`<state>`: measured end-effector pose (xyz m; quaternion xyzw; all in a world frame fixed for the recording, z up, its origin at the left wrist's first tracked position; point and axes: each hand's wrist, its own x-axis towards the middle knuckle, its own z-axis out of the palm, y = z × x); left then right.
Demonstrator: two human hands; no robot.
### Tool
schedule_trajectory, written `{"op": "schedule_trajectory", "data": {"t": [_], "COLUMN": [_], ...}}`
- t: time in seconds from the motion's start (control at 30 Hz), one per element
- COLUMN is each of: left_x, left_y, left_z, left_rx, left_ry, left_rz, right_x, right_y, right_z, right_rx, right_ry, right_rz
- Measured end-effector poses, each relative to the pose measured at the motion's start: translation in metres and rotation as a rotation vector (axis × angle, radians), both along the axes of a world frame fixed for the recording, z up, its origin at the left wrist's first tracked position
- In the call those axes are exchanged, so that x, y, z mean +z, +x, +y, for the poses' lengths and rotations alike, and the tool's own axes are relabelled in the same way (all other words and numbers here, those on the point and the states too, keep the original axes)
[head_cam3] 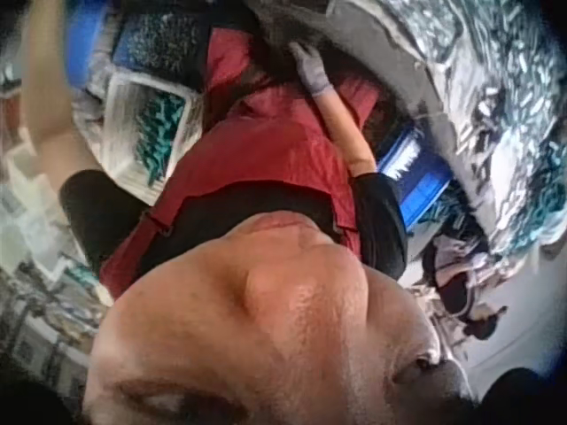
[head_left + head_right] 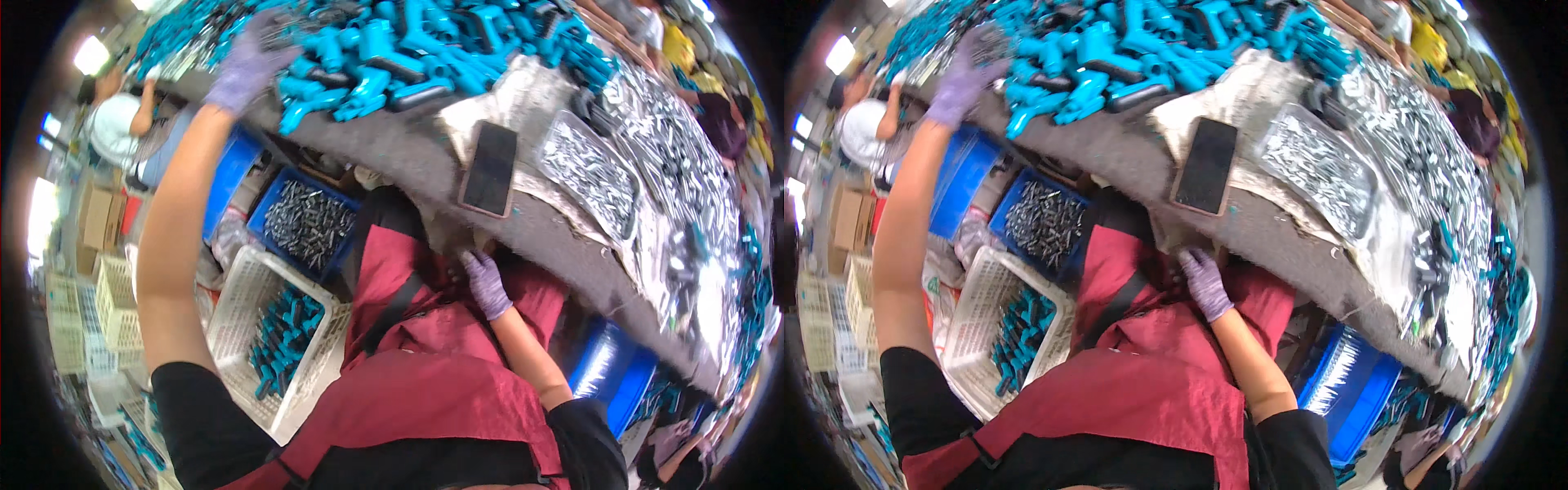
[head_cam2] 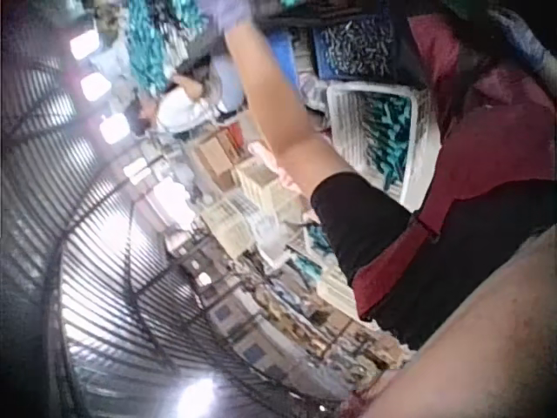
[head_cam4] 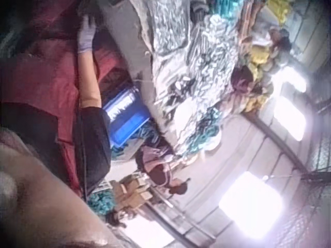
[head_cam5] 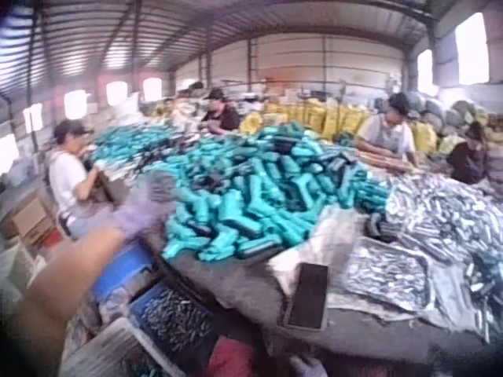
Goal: The person assembles tools by fitting metal cylinders, springs, sleeves, and plastic housings together by hand, then places the assembled tools into a plastic crate.
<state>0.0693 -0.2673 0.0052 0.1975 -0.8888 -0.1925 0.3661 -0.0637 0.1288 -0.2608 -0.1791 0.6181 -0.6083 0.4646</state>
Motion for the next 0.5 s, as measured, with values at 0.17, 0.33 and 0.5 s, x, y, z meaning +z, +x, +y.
{"op": "schedule_trajectory", "data": {"t": [0.17,0.33,0.5], "left_x": [0.014,-0.032,-0.067], "left_y": [-0.230,-0.364,-0.420], "left_z": [0.113,0.167,0.175], "left_rx": [-0.325,-0.110,-0.106], "left_ry": [-0.179,-0.194,-0.253], "left_rz": [-0.037,-0.495,-0.784], "right_x": [0.034,0.046,0.057], "right_y": [0.002,-0.010,-0.030], "right_z": [0.064,0.116,0.144], "right_rx": [0.058,-0.030,-0.118], "right_ry": [-0.059,-0.039,0.001], "right_rz": [0.310,0.280,0.364]}}
